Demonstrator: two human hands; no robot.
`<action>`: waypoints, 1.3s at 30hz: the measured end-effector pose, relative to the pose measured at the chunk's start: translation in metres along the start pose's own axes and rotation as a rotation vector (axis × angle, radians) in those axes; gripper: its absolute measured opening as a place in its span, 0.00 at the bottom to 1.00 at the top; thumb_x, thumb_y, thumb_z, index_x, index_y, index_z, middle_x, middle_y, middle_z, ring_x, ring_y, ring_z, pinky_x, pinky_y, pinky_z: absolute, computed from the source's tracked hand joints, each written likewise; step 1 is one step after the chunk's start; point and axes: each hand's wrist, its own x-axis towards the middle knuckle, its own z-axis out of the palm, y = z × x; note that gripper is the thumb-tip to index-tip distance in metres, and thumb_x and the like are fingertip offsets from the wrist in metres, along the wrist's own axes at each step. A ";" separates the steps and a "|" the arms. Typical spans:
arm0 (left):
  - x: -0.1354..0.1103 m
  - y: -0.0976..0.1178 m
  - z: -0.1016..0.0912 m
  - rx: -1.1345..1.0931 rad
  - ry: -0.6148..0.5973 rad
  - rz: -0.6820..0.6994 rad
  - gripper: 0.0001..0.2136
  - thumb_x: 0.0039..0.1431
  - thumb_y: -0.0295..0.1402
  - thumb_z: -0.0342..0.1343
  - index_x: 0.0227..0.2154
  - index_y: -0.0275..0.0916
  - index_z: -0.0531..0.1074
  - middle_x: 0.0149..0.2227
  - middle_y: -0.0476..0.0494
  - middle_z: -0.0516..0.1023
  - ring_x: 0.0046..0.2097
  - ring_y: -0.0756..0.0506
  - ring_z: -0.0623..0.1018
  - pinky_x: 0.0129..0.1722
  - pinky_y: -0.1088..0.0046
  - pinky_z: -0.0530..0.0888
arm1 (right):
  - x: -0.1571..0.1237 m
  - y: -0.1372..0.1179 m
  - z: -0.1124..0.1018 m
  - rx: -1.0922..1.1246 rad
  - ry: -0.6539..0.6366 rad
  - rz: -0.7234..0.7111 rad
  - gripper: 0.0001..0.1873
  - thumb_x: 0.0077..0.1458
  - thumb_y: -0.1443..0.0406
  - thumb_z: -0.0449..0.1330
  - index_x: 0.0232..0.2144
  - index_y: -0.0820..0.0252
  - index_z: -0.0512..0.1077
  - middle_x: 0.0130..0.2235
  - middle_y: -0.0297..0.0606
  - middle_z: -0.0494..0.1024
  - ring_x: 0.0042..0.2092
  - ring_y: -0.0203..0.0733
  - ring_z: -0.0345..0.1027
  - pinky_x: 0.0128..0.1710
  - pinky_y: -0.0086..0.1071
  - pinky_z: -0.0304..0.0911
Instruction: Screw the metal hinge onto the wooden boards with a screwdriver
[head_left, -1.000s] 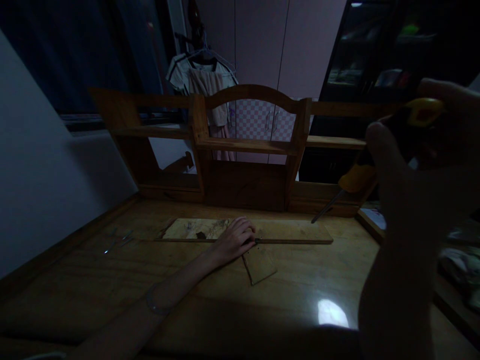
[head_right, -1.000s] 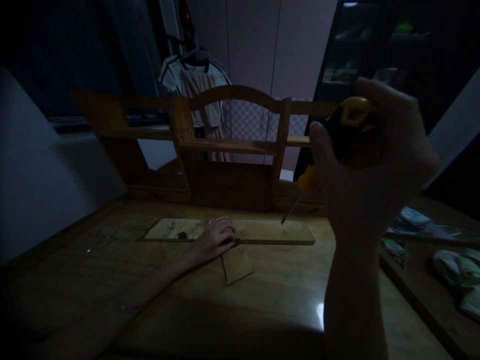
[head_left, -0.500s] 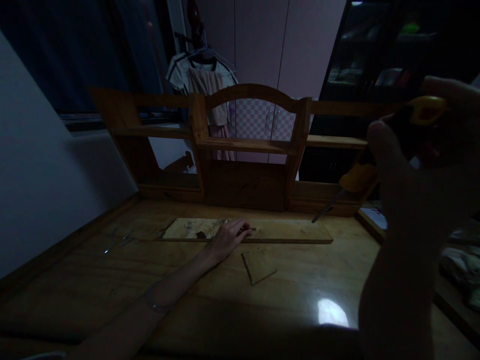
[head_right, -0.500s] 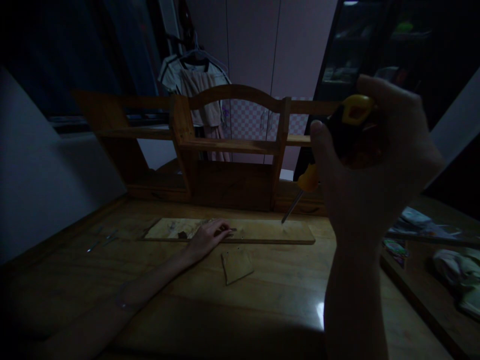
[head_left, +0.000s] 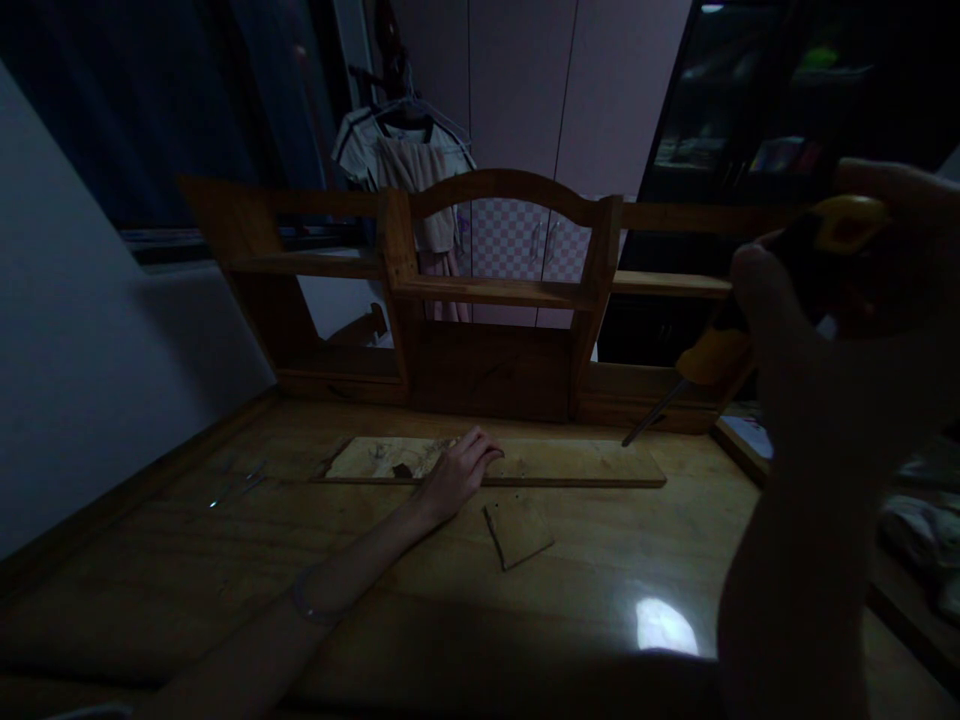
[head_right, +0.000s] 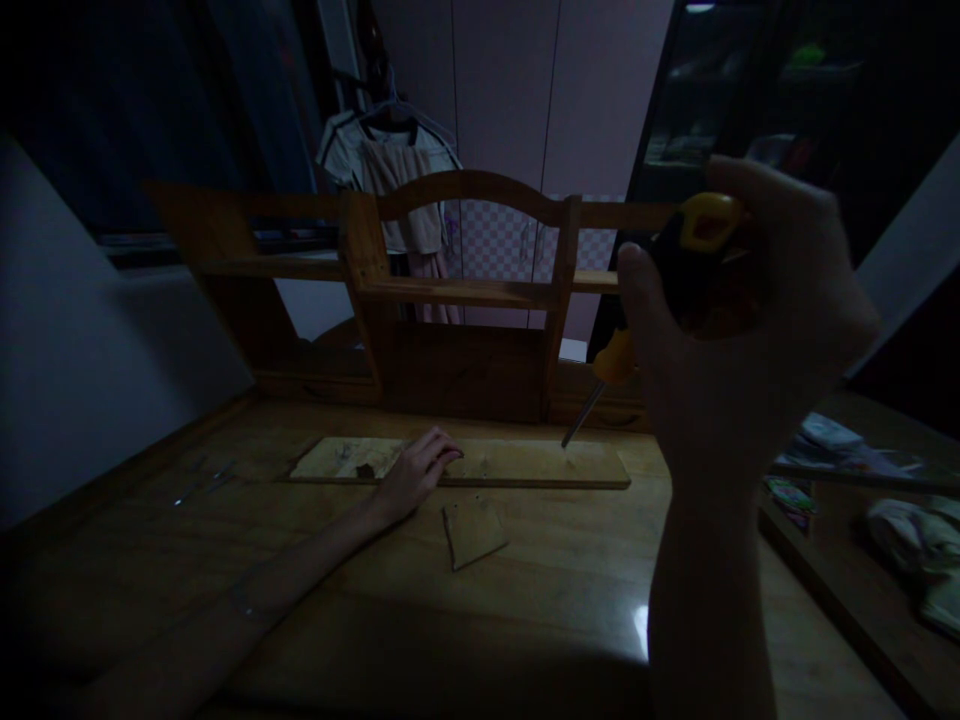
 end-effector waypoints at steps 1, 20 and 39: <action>0.000 0.001 0.000 0.000 -0.002 -0.002 0.08 0.69 0.31 0.47 0.39 0.38 0.71 0.40 0.44 0.70 0.43 0.47 0.72 0.46 0.70 0.69 | 0.000 0.000 -0.001 -0.003 -0.004 -0.008 0.27 0.50 0.63 0.68 0.54 0.58 0.71 0.50 0.39 0.72 0.48 0.48 0.68 0.46 0.43 0.67; 0.005 -0.016 0.011 -0.921 0.032 -0.546 0.21 0.57 0.45 0.59 0.43 0.35 0.61 0.39 0.39 0.78 0.31 0.46 0.80 0.30 0.70 0.77 | 0.000 -0.004 0.000 0.023 -0.006 -0.032 0.26 0.50 0.64 0.68 0.52 0.60 0.71 0.48 0.39 0.72 0.45 0.47 0.69 0.43 0.40 0.67; 0.007 -0.021 0.012 -1.006 0.037 -0.628 0.22 0.52 0.43 0.65 0.39 0.31 0.65 0.41 0.30 0.79 0.39 0.41 0.81 0.41 0.64 0.78 | 0.001 0.000 0.002 0.032 -0.041 -0.086 0.26 0.52 0.62 0.66 0.53 0.61 0.70 0.48 0.40 0.72 0.44 0.47 0.69 0.41 0.43 0.67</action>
